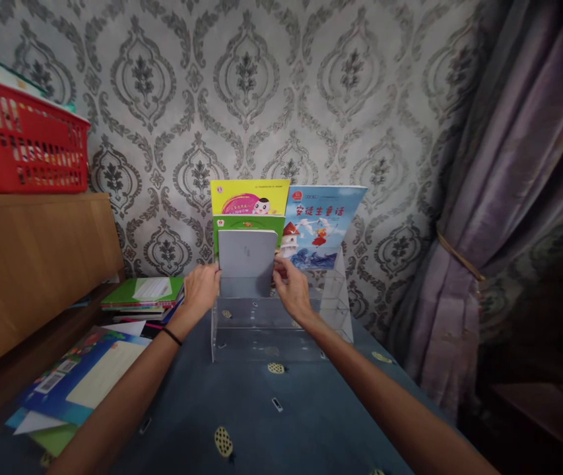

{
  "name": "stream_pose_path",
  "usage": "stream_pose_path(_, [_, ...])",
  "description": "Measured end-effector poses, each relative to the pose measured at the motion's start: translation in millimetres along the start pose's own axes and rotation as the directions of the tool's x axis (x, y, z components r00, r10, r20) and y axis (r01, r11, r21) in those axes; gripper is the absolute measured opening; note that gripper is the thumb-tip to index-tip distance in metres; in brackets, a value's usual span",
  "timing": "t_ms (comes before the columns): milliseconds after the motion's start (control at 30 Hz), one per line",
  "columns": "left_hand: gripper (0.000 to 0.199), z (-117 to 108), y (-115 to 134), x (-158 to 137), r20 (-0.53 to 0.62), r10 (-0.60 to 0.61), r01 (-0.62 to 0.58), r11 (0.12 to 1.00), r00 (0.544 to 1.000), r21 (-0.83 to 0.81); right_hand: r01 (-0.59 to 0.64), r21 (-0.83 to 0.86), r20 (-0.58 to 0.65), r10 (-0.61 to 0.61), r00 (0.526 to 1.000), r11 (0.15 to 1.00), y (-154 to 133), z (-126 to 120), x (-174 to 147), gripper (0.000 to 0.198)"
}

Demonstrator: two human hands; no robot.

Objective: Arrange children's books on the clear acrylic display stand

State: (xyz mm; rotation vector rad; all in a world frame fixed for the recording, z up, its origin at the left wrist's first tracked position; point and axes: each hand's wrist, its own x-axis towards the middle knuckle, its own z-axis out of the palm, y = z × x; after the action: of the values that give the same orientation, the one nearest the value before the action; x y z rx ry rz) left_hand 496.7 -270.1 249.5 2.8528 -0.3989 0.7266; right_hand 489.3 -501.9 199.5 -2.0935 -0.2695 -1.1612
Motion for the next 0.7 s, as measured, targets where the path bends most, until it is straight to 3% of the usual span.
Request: stream_pose_path(700, [0.029,1.1,-0.8,-0.7,-0.002,0.021,-0.021,1.000,1.000,-0.016,-0.014,-0.014,0.010,0.014,1.000,1.000,-0.5,-1.1,-0.3,0.037])
